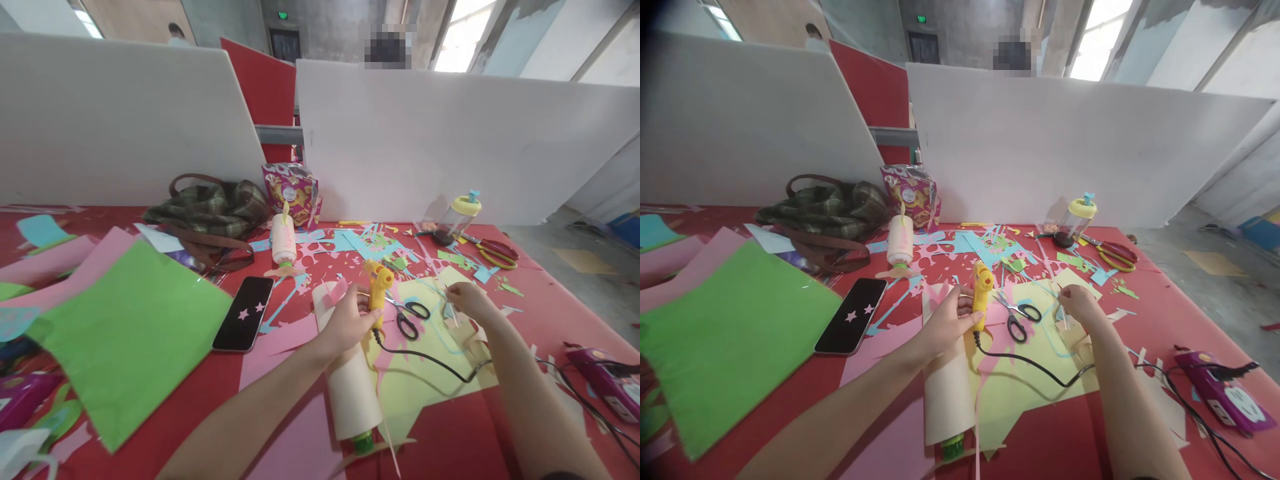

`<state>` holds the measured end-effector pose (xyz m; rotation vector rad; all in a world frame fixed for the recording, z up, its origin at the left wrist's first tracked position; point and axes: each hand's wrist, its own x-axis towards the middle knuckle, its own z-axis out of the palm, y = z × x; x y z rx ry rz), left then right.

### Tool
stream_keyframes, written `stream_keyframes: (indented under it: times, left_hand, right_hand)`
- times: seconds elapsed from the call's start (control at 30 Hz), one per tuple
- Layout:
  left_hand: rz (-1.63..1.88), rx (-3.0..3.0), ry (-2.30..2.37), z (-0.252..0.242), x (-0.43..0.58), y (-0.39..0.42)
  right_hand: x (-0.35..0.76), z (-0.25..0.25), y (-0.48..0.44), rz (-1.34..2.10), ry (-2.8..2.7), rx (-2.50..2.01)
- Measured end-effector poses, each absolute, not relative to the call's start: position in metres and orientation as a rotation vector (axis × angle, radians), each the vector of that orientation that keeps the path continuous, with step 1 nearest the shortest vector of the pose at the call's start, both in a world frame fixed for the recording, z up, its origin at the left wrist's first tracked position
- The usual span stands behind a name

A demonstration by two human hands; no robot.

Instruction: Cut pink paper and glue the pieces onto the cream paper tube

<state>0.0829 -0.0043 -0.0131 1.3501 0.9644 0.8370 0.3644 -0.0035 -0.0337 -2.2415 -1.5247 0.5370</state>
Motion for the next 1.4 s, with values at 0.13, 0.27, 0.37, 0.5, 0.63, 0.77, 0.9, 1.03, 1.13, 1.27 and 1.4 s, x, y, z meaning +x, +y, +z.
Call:
stream_keyframes:
  times: [0.13,0.27,0.37,0.5,0.63,0.77,0.9,1.03,1.13,1.27,1.4]
  left_hand:
    - [0.833,1.322,0.975,-0.012,0.080,-0.005]
    - [0.800,1.287,0.984,-0.008,0.079,-0.006]
    - [0.810,1.255,0.984,-0.005,0.079,-0.008]
    - [0.860,1.226,0.978,-0.002,0.080,-0.009]
    - [0.879,1.170,0.977,0.001,0.081,-0.011]
    - [0.884,1.128,0.966,0.001,0.082,-0.013]
    - [0.903,1.090,0.951,0.000,0.084,-0.016]
    - [0.921,1.144,0.984,-0.004,0.086,-0.017]
    - [0.937,1.218,1.009,-0.007,0.085,-0.017]
    - [0.946,1.342,1.035,-0.009,0.082,-0.019]
    - [0.942,1.403,1.073,-0.008,0.083,-0.021]
  right_hand:
    - [0.340,-0.016,0.000,0.599,-1.438,-1.923]
    - [0.304,0.014,-0.003,0.618,-1.369,-1.464]
    - [0.278,0.039,-0.010,0.590,-1.470,-1.038]
    - [0.256,0.057,-0.020,0.308,-1.740,-0.864]
    - [0.248,0.056,-0.021,0.071,-1.855,-0.798]
    - [0.248,0.051,-0.018,0.045,-1.871,-0.748]
    - [0.250,0.050,-0.020,0.055,-1.907,-0.783]
    - [0.251,0.052,-0.024,0.016,-1.988,-0.772]
    - [0.250,0.055,-0.028,-0.019,-2.084,-0.764]
    - [0.252,0.062,-0.033,-0.077,-2.150,-0.809]
    - [0.256,0.065,-0.036,-0.119,-2.208,-0.869]
